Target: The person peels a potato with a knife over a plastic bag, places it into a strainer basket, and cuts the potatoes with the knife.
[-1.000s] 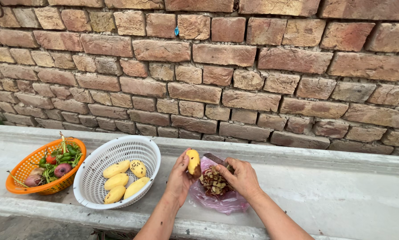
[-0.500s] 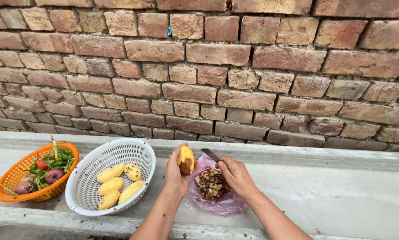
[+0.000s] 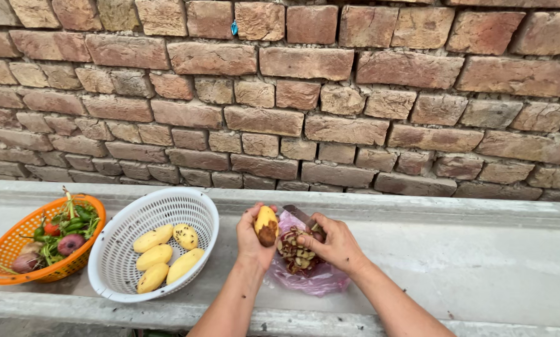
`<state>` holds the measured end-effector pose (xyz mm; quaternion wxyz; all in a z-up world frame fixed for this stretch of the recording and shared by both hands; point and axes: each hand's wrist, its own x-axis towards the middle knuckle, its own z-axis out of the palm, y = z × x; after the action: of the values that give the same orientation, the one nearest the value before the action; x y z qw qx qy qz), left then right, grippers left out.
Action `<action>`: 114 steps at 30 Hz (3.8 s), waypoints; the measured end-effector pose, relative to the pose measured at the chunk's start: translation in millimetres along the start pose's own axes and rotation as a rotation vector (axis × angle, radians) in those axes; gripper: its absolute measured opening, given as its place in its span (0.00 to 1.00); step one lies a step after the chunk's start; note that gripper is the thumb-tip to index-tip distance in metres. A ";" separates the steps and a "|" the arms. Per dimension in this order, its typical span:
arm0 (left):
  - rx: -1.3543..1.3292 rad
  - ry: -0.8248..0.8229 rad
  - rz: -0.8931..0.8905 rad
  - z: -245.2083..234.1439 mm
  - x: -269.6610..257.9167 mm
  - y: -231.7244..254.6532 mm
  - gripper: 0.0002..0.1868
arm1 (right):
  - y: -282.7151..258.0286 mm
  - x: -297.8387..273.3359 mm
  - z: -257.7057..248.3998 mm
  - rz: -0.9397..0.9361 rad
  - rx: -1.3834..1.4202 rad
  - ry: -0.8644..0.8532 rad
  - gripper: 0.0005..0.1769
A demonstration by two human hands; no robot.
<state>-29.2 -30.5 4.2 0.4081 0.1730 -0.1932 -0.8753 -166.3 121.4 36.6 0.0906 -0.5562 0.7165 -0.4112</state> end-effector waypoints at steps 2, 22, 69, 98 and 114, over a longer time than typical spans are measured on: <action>-0.013 -0.002 0.008 -2.0 3.2 -2.1 0.07 | -1.9 -0.1 0.2 -0.006 0.006 0.007 0.25; -0.043 -0.012 -0.098 -3.5 6.0 -11.2 0.15 | -27.2 12.6 32.5 -0.095 -0.133 -0.009 0.47; 0.031 0.020 -0.174 -3.4 7.7 -11.8 0.08 | -16.1 7.6 41.5 -0.156 -0.312 -0.041 0.33; 0.030 0.054 -0.232 -1.3 6.9 -17.8 0.10 | -9.6 7.0 42.4 -0.148 -0.413 0.013 0.42; 0.039 0.026 -0.226 -0.8 6.7 -16.3 0.10 | -4.3 9.5 42.4 -0.125 -0.304 -0.049 0.42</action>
<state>-43.5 -26.3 -5.3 0.3058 0.2129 -0.1843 -0.9095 -141.8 92.2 15.3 -0.0029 -0.6167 0.7322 -0.2889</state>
